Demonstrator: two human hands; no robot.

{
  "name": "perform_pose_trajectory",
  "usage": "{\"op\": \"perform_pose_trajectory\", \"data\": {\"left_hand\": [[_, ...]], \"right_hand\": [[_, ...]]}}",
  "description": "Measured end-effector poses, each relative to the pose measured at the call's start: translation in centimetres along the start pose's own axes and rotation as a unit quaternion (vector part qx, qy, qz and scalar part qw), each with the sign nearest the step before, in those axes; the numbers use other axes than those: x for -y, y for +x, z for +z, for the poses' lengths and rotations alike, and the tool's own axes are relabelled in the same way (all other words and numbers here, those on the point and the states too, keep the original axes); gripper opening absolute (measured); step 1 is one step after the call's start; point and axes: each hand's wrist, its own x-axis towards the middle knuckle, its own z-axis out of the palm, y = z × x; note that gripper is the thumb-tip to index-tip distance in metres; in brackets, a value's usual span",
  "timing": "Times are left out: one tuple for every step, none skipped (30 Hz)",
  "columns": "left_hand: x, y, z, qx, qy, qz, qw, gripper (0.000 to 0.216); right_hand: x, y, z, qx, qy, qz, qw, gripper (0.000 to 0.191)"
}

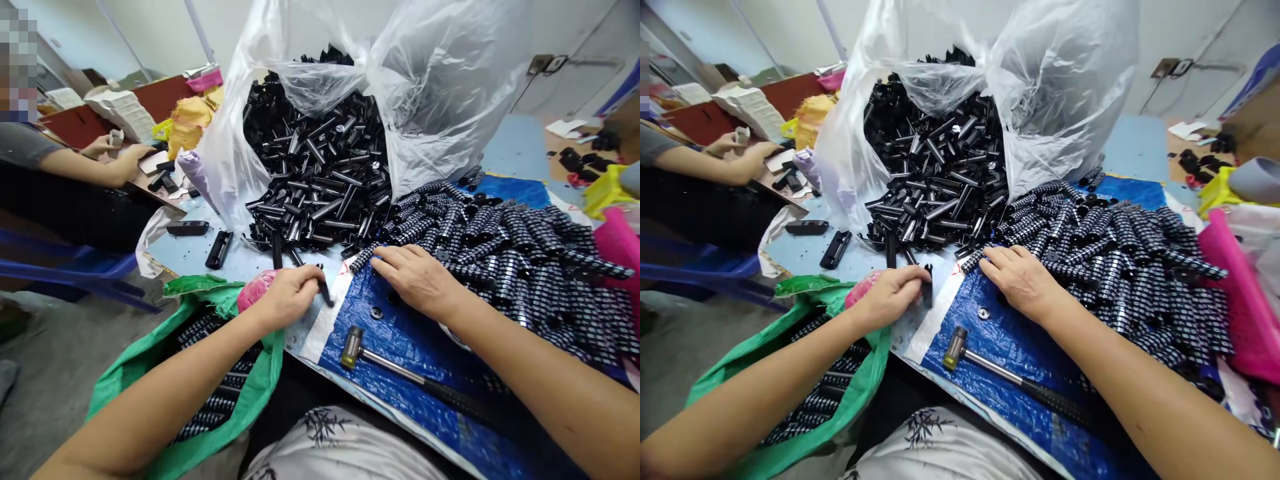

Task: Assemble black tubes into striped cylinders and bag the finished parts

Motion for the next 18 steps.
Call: {"op": "perform_pose_trajectory", "data": {"left_hand": [[0.0, -0.5, -0.1, -0.017, -0.1, -0.036, 0.994, 0.021], [0.0, -0.8, 0.0, -0.036, -0.189, -0.071, 0.979, 0.023], [-0.3, -1.0, 0.1, -0.055, -0.257, -0.101, 0.96, 0.025], [-0.6, -1.2, 0.3, -0.072, -0.305, -0.12, 0.942, 0.024], [-1.1, -1.3, 0.6, -0.087, -0.334, -0.13, 0.929, 0.024], [-1.6, -1.4, 1.0, -0.095, -0.354, -0.134, 0.921, 0.025], [-2.2, -1.4, 1.5, -0.096, -0.37, -0.137, 0.914, 0.029], [-2.7, -1.4, 2.1, -0.086, -0.388, -0.142, 0.907, 0.034], [-3.3, -1.4, 2.6, -0.064, -0.406, -0.152, 0.899, 0.038], [-3.8, -1.3, 3.2, -0.035, -0.421, -0.163, 0.891, 0.04], [-4.3, -1.2, 3.7, -0.007, -0.432, -0.173, 0.885, 0.041], [-4.8, -1.2, 4.3, 0.018, -0.44, -0.178, 0.88, 0.043], [-5.2, -1.1, 4.8, 0.036, -0.443, -0.181, 0.877, 0.044], [-5.6, -1.0, 5.3, 0.048, -0.444, -0.179, 0.877, 0.044], [-6.0, -0.9, 5.8, 0.052, -0.442, -0.174, 0.878, 0.043], [-6.3, -0.8, 6.3, 0.052, -0.436, -0.167, 0.883, 0.041], [-6.7, -0.8, 6.7, 0.05, -0.428, -0.159, 0.888, 0.039], [-7.0, -0.8, 7.1, 0.045, -0.417, -0.15, 0.895, 0.038]], "right_hand": [[0.6, -0.5, -0.6, -0.017, 0.024, 0.019, 0.999, 0.029], [1.5, -1.2, -1.2, -0.036, 0.068, 0.055, 0.996, 0.029], [2.5, -1.9, -1.8, -0.054, 0.133, 0.107, 0.984, 0.029], [3.7, -2.7, -2.3, -0.068, 0.224, 0.174, 0.957, 0.027], [4.9, -3.4, -2.8, -0.075, 0.32, 0.242, 0.913, 0.025], [6.2, -4.0, -3.1, -0.08, 0.418, 0.3, 0.854, 0.025], [7.4, -4.5, -3.3, -0.093, 0.512, 0.354, 0.777, 0.03], [8.4, -4.8, -3.4, -0.109, 0.599, 0.41, 0.679, 0.037], [9.3, -4.9, -3.4, -0.127, 0.666, 0.458, 0.575, 0.044], [10.0, -4.9, -3.4, -0.144, 0.709, 0.494, 0.482, 0.049], [10.5, -4.8, -3.3, -0.159, 0.732, 0.518, 0.412, 0.053], [10.8, -4.7, -3.4, -0.173, 0.741, 0.531, 0.372, 0.054], [11.0, -4.5, -3.5, -0.185, 0.743, 0.535, 0.358, 0.055], [11.0, -4.4, -3.6, -0.197, 0.74, 0.533, 0.36, 0.055], [10.9, -4.4, -3.9, -0.206, 0.737, 0.529, 0.368, 0.055], [10.8, -4.3, -4.2, -0.216, 0.735, 0.524, 0.372, 0.055], [10.7, -4.3, -4.4, -0.224, 0.734, 0.519, 0.376, 0.055], [10.7, -4.3, -4.7, -0.232, 0.734, 0.514, 0.378, 0.056]]}}
